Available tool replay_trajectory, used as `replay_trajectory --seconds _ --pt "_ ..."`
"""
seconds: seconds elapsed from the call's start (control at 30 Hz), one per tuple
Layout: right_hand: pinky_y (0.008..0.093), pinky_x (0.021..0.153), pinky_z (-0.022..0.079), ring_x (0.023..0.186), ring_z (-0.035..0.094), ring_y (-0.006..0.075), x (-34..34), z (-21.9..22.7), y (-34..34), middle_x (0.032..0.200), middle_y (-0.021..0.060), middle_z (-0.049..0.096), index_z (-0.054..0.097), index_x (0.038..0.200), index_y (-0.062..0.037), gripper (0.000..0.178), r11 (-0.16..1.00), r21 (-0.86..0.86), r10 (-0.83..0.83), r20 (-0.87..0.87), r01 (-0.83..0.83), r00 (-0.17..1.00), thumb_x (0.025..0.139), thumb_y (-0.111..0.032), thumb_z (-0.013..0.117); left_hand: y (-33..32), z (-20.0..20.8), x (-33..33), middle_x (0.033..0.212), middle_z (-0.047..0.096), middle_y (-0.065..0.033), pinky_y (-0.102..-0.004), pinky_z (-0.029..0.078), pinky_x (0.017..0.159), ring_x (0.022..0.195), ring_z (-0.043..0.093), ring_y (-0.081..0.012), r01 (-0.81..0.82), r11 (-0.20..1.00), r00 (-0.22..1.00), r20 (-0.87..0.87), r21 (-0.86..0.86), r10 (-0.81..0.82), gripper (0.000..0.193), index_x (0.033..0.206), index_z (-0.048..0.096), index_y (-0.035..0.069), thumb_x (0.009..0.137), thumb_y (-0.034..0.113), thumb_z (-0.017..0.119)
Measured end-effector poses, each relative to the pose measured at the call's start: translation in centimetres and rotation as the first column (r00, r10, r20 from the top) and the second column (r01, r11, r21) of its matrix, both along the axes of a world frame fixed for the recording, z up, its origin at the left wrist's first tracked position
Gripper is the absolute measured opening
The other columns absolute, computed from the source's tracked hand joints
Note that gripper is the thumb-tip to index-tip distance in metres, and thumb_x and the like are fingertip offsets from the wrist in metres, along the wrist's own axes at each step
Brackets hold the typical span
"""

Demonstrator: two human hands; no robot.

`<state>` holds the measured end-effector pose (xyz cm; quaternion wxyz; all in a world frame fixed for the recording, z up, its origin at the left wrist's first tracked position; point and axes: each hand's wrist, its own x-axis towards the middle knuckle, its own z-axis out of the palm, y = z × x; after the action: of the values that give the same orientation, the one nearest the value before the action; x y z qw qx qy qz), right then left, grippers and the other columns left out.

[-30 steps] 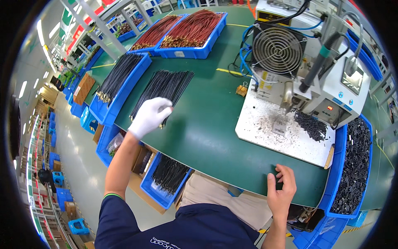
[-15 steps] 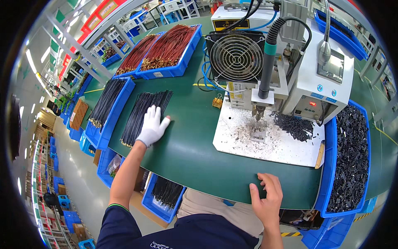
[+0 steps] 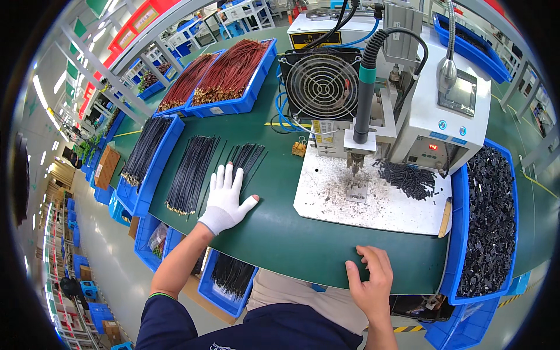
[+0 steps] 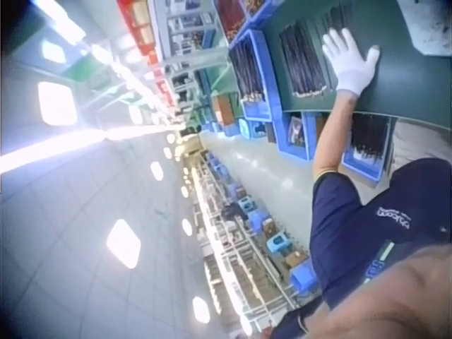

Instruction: The person picks up a wire and a small component, fits them together under a machine to be joined, and sets the assembled piece aside before repeating the process.

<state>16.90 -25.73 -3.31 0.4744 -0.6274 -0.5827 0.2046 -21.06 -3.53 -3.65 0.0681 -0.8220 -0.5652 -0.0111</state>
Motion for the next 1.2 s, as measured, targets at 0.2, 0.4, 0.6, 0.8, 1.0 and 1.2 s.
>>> replay_trajectory --seconds 0.2,0.4,0.6,0.8,1.0,1.2 --pt "0.0410 0.082 0.058 0.092 0.068 0.0311 -0.1 0.1 0.1 0.117 0.0187 0.076 0.076 0.125 0.0033 0.035 1.000 0.001 0.000 0.010 0.000 1.000 0.092 -0.001 0.086 2.0 2.3 1.8 0.102 0.075 -0.0103 -0.0493 0.055 0.091 0.103 0.068 -0.0352 0.100 0.969 0.985 0.118 0.226 -0.129 0.025 0.095 0.084 0.007 0.095 0.031 0.077" --pt "0.0411 0.082 0.058 0.092 0.068 0.0309 0.0 -0.2 0.0 0.117 0.0187 0.076 0.076 0.126 0.0031 0.036 1.000 -0.006 -0.001 0.033 0.002 0.999 0.091 -0.001 0.086 4.4 4.2 4.8 0.090 0.081 -0.0159 -0.0512 0.062 0.084 0.096 0.079 -0.0387 0.007 1.000 0.994 -0.106 0.003 -0.006 0.014 0.085 0.085 0.010 0.090 0.016 0.074" --pt "0.0410 0.082 0.057 0.093 0.068 0.0308 -0.2 -0.2 0.0 0.117 0.0185 0.077 0.076 0.125 0.0024 0.036 1.000 -0.015 0.008 0.033 -0.007 0.999 0.090 -0.001 0.086 4.2 4.5 8.0 0.091 0.083 -0.0202 -0.0503 0.067 0.079 0.089 0.084 -0.0410 -0.029 0.997 0.996 -0.089 -0.070 0.023 0.011 0.090 0.084 0.009 0.093 0.008 0.073" --pt "0.0413 0.083 0.057 0.095 0.068 0.0319 -0.2 0.3 0.0 0.116 0.0174 0.077 0.077 0.124 0.0018 0.036 0.999 -0.046 0.011 0.054 -0.008 0.998 0.090 -0.001 0.086 3.5 3.5 8.1 0.089 0.081 -0.0217 -0.0525 0.066 0.082 0.089 0.082 -0.0403 -0.001 1.000 0.997 -0.076 0.000 0.001 0.010 0.103 0.074 0.004 0.093 0.005 0.072" --pt "0.0400 0.085 0.059 0.098 0.071 0.0321 0.5 2.1 1.1 0.116 0.0171 0.077 0.077 0.125 0.0018 0.036 0.997 -0.034 0.075 0.065 -0.073 0.995 0.092 -0.003 0.088 1.1 6.7 5.4 0.088 0.071 -0.0223 -0.0571 0.057 0.081 0.089 0.072 -0.0481 0.419 0.896 0.844 0.427 -0.149 -0.324 0.009 0.104 0.065 0.005 0.096 0.001 0.065" --pt "0.0330 0.082 0.058 0.093 0.070 0.0206 -0.4 4.1 5.9 0.115 0.0109 0.079 0.078 0.128 0.0019 0.031 0.972 -0.001 0.226 -0.237 -0.233 0.945 0.100 -0.009 0.087 -3.3 11.6 10.2 0.091 0.069 -0.0170 -0.0500 0.058 0.083 0.093 0.072 -0.0426 0.665 0.693 0.680 0.610 -0.279 -0.407 0.016 0.104 0.065 0.005 0.090 -0.004 0.069"
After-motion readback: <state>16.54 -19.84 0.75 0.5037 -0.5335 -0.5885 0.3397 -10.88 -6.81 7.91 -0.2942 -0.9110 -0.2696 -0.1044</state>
